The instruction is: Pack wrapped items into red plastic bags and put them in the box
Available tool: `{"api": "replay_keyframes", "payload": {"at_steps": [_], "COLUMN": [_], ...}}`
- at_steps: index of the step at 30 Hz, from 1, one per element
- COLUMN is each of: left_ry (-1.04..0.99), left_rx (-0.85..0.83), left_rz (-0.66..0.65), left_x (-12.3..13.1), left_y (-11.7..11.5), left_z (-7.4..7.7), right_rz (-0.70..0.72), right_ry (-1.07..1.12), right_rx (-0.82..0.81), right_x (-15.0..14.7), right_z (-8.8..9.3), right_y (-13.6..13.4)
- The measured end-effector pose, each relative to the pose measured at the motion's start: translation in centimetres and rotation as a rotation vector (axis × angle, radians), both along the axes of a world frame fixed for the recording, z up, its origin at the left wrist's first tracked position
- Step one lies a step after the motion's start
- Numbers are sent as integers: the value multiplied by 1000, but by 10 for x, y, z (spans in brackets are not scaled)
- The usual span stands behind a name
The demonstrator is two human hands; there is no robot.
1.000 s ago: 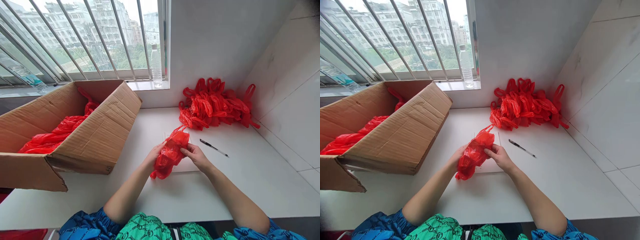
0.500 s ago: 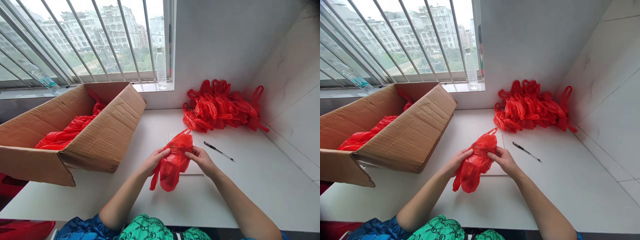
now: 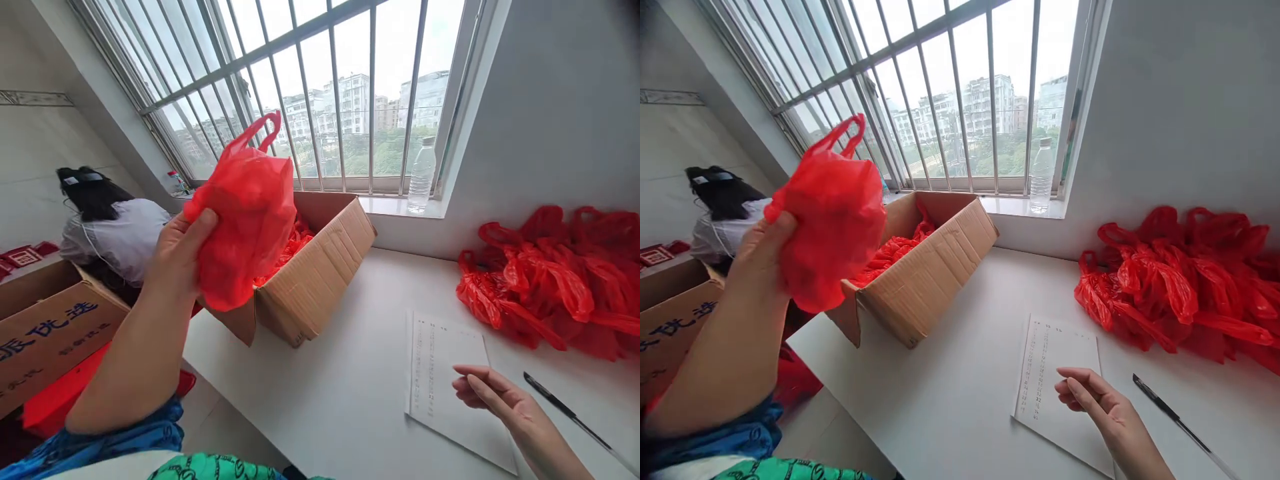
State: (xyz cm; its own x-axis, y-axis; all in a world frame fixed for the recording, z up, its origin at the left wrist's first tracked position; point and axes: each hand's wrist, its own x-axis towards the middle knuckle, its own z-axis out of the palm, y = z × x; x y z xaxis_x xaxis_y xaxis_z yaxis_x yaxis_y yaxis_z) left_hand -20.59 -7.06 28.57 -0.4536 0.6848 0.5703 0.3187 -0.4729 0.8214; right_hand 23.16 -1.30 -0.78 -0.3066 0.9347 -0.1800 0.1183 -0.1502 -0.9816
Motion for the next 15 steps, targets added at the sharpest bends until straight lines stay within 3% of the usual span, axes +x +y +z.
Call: {"api": "replay_keyframes", "payload": {"at_steps": [3,9,13,15], "left_ry": [99,176,308,402], "left_rx": [-93,-548,-552,-579], "left_rz": [-20,-68,43,32], "left_x": [-40,-95,-114,-120], "left_y": [28,70,84,88], "left_z": [14,-1,-2,-2], "right_rz": [-4,48,44,37], "right_ry": [-78,-428,-408,-381], "right_rx": [36,237,205,168], "right_x": [-3,-9,-7,-5], "right_z": [-12,-21,-26,-29], "right_y": [3,6,10,11]}}
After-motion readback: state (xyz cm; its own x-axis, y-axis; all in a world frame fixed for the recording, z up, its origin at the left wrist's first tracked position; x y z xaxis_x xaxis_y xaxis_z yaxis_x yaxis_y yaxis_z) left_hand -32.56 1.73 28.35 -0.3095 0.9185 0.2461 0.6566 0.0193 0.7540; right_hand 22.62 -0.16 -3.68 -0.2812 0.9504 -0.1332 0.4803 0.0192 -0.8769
